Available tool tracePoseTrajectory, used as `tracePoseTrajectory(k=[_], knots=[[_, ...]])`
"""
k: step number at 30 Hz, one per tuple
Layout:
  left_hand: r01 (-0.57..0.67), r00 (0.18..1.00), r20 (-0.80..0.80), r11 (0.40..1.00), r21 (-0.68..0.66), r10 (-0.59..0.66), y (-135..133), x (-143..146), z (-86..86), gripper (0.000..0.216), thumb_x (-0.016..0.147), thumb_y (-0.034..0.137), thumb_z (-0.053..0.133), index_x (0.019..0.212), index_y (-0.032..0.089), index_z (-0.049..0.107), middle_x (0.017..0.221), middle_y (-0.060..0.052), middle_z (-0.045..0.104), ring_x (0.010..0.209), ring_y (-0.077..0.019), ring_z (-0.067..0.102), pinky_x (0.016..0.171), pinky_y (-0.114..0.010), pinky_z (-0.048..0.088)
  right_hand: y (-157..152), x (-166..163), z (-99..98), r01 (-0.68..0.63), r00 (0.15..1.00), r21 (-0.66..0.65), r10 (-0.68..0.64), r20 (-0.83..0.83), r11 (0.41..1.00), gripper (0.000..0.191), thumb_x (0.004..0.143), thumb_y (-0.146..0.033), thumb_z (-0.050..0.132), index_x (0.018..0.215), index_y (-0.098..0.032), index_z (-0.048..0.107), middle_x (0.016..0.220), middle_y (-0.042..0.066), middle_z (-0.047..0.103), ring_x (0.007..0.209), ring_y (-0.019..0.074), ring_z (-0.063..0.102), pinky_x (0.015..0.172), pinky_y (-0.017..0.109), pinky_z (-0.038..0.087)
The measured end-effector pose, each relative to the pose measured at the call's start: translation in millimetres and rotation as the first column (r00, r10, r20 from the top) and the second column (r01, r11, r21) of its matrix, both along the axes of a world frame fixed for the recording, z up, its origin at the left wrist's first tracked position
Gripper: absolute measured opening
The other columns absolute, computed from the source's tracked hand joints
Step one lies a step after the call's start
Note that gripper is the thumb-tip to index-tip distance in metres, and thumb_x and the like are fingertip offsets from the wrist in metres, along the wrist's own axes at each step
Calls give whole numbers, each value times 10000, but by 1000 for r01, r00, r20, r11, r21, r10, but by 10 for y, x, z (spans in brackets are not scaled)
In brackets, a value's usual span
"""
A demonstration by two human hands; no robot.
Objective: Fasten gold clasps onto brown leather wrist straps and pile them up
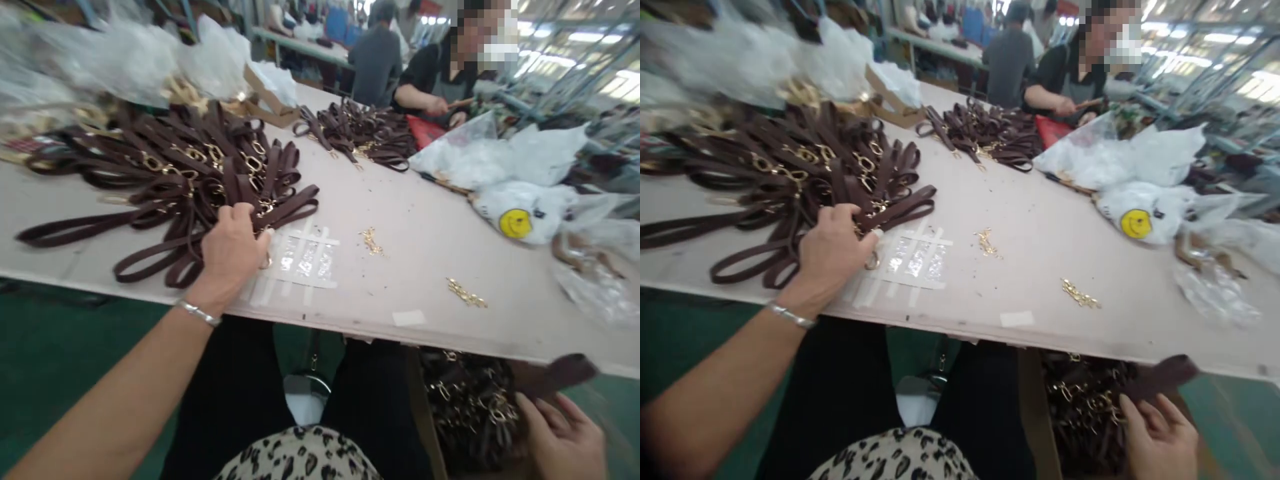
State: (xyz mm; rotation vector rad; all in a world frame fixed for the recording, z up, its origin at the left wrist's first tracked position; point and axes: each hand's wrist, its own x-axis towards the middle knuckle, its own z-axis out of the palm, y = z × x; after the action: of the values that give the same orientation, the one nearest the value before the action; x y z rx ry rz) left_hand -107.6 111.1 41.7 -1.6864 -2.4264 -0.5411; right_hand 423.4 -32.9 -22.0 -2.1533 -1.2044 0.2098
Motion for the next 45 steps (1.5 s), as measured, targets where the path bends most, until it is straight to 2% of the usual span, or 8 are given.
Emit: tracePoseTrajectory(k=[3, 10, 13, 16, 19, 25, 34, 45], knots=[[52, 996, -75, 998, -34, -54, 120, -63, -35, 471, 911, 369, 530, 1319, 134, 532, 1243, -189, 531, 1025, -367, 622, 766, -445, 532, 23, 289, -118, 228, 973, -100, -230, -11, 969, 716, 747, -565, 673, 1259, -79, 553, 966, 217, 729, 928, 388, 707, 738, 487, 581], [77, 993, -95, 997, -1, -76, 192, -120, -43, 372, 933, 309, 465, 1185, 116, 658, 1098, -154, 608, 984, -330, 623, 773, -403, 506, 158, 56, -96, 177, 979, -22, -174, 104, 984, 532, 825, -586, 588, 1112, -150, 694, 1001, 173, 731, 897, 379, 695, 786, 498, 539], [74, 997, 4, 992, 103, -75, 135, -115, 15, 343, 918, 317, 503, 1158, 161, 691, 1081, -118, 639, 994, -291, 616, 843, -384, 487, 391, -462, 102, -135, 960, 172, 86, 265, 976, 430, 885, -541, 581, 1103, -194, 710, 1038, 113, 729, 922, 308, 690, 876, 426, 518], [56, 953, 270, 956, 287, -137, 111, -105, 76, 286, 861, 319, 613, 1086, 192, 735, 998, -72, 680, 922, -240, 629, 858, -351, 480, 838, -1016, 229, -563, 805, 220, 467, 366, 797, 302, 930, -464, 568, 1006, -210, 713, 1024, 73, 731, 948, 247, 685, 923, 361, 506], [-34, 692, 660, 901, 433, -292, 101, -80, 121, 292, 809, 351, 716, 1057, 200, 738, 894, -29, 706, 774, -165, 632, 732, -280, 501, 1389, -1446, 228, -691, 708, 208, 592, 385, 692, 290, 966, -412, 512, 1055, -203, 692, 1002, 70, 730, 914, 225, 679, 880, 356, 525], [-199, -169, 912, 919, 340, -374, -48, -27, 137, 305, 777, 332, 794, 995, 158, 670, 845, -56, 725, 668, -132, 672, 556, -211, 538, 2108, -1837, 42, -777, 508, 11, 616, 602, 630, 380, 989, -375, 393, 1195, -174, 641, 1015, 119, 715, 940, 269, 656, 845, 400, 530], [-157, -468, 848, 968, 198, -250, -292, -45, -10, 170, 952, 107, 537, 1058, 97, 669, 924, -133, 752, 785, -172, 745, 683, -240, 612, 2203, -1750, -97, -864, 338, 1, 578, 743, 504, 397, 967, -360, 338, 1032, -186, 690, 928, 99, 733, 850, 289, 666, 792, 418, 510], [-61, -476, 856, 978, 199, -204, -451, 30, -9, 177, 833, 58, 660, 993, 92, 727, 1019, -129, 737, 874, -198, 731, 644, -249, 624, 1845, -2097, 300, -506, 843, 56, 507, -180, 861, 439, 562, -616, 715, 838, -279, 767, 896, 37, 769, 927, 354, 687, 872, 488, 542]])
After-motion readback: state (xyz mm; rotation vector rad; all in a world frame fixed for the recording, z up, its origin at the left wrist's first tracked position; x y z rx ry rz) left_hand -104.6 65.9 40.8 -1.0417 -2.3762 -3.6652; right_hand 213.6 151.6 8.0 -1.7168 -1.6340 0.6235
